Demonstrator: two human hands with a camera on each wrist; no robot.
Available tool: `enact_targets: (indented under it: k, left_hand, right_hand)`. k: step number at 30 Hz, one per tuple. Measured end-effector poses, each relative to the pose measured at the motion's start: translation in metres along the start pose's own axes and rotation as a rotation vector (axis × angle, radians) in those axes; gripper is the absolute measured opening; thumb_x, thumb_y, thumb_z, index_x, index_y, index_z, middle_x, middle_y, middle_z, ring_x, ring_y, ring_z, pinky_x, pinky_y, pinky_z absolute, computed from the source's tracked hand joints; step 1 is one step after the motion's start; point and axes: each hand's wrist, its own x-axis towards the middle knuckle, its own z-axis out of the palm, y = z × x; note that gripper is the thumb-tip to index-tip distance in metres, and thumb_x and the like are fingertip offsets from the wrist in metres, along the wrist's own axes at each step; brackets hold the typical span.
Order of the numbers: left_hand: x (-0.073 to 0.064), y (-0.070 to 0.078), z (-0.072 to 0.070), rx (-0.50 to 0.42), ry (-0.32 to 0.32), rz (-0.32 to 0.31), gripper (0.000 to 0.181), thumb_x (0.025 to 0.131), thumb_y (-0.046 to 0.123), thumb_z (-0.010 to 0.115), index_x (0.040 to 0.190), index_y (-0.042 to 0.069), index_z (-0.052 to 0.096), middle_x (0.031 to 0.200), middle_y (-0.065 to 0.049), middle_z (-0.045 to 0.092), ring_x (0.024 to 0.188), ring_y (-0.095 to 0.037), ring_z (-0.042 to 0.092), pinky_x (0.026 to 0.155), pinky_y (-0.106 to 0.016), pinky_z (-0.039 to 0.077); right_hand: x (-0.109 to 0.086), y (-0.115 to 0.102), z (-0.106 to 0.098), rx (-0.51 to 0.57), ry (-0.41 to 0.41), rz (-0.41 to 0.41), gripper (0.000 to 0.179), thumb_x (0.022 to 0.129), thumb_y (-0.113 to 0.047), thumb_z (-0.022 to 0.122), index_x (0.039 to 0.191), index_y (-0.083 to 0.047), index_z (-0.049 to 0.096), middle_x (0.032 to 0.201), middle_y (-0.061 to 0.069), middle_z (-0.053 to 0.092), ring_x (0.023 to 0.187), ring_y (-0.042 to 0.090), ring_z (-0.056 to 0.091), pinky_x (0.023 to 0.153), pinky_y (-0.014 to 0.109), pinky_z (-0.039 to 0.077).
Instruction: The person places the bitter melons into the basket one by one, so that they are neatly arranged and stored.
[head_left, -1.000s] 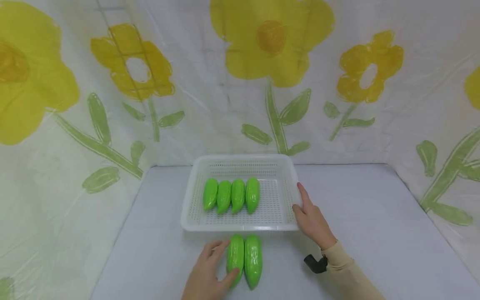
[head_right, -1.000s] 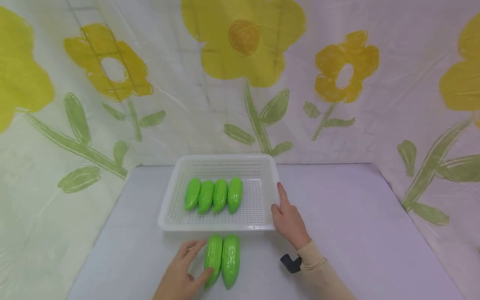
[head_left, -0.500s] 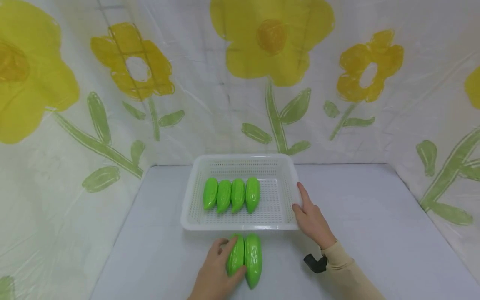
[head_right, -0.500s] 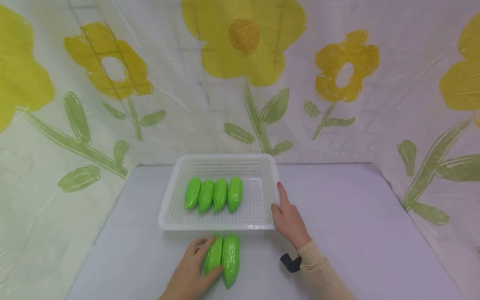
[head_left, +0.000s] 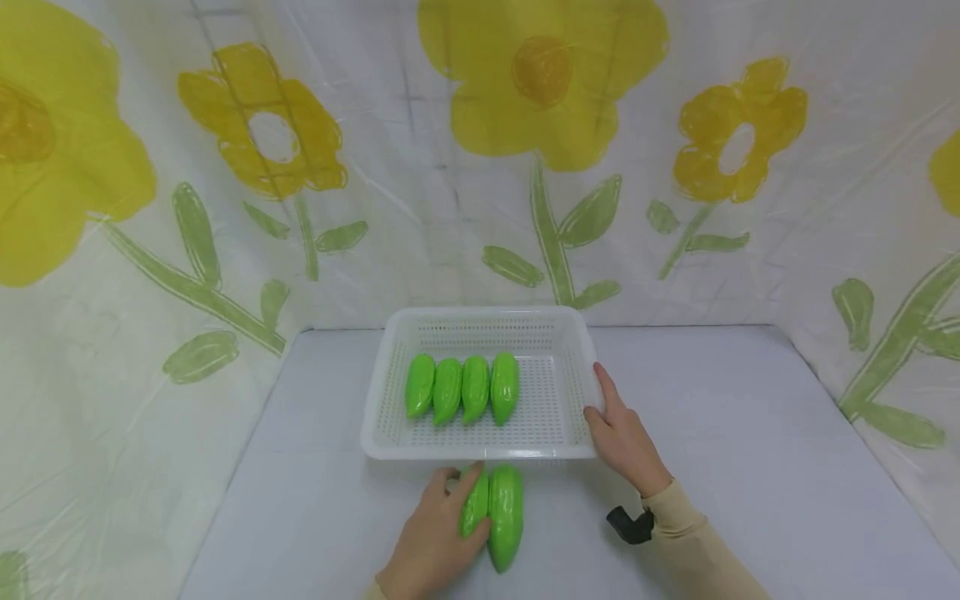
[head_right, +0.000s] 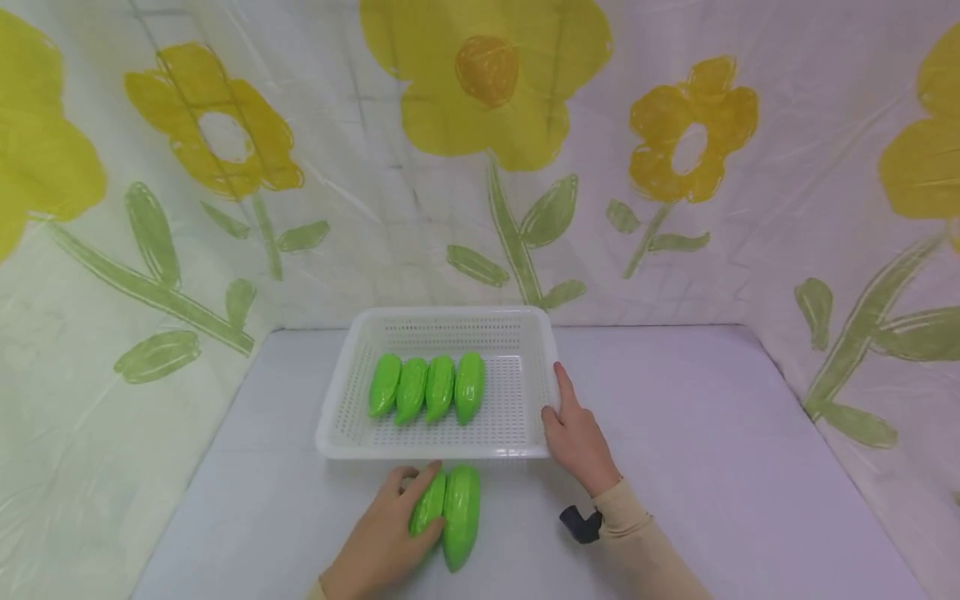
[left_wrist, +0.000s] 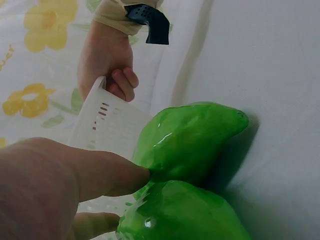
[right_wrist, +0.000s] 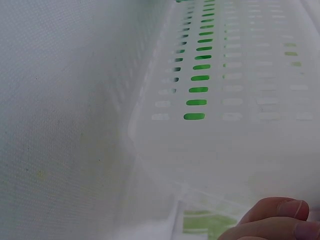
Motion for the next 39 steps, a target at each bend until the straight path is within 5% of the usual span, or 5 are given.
enact_targets:
  k: [12, 29, 33, 39]
  left_hand:
    - [0.001, 0.005, -0.004, 0.075, -0.025, 0.043, 0.067, 0.090, 0.026, 0.074, 0.152, 0.012, 0.053, 0.146, -0.026, 0.047, 0.120, -0.044, 0.062, 0.086, -0.055, 0.060]
    - [-0.005, 0.009, -0.004, 0.080, -0.040, -0.011, 0.068, 0.087, 0.029, 0.078, 0.150, 0.015, 0.056, 0.145, -0.023, 0.050, 0.120, -0.042, 0.062, 0.091, -0.057, 0.058]
    - [-0.012, 0.016, -0.011, 0.063, -0.053, -0.021, 0.070, 0.087, 0.033, 0.078, 0.152, 0.018, 0.054, 0.148, -0.018, 0.049, 0.114, -0.032, 0.064, 0.085, -0.048, 0.060]
    - [-0.026, 0.037, -0.030, -0.007, -0.070, 0.070, 0.072, 0.087, 0.034, 0.079, 0.153, 0.024, 0.052, 0.147, -0.008, 0.048, 0.109, -0.021, 0.063, 0.078, -0.028, 0.057]
  right_hand:
    - [0.000, -0.001, 0.001, 0.014, 0.001, -0.003, 0.070, 0.108, -0.015, 0.045, 0.168, -0.011, 0.010, 0.144, 0.033, 0.057, 0.088, 0.027, 0.067, 0.065, 0.033, 0.048]
    - [-0.001, -0.001, 0.001, 0.012, -0.002, -0.001, 0.070, 0.108, -0.015, 0.044, 0.168, -0.012, 0.010, 0.144, 0.033, 0.056, 0.087, 0.026, 0.066, 0.065, 0.034, 0.048]
    - [-0.001, 0.000, 0.001, 0.013, -0.002, 0.000, 0.070, 0.108, -0.015, 0.044, 0.168, -0.012, 0.010, 0.145, 0.033, 0.056, 0.088, 0.026, 0.067, 0.066, 0.034, 0.048]
    - [0.000, 0.003, 0.001, 0.006, 0.002, -0.009, 0.070, 0.107, -0.016, 0.043, 0.168, -0.011, 0.010, 0.144, 0.033, 0.057, 0.089, 0.027, 0.067, 0.066, 0.034, 0.049]
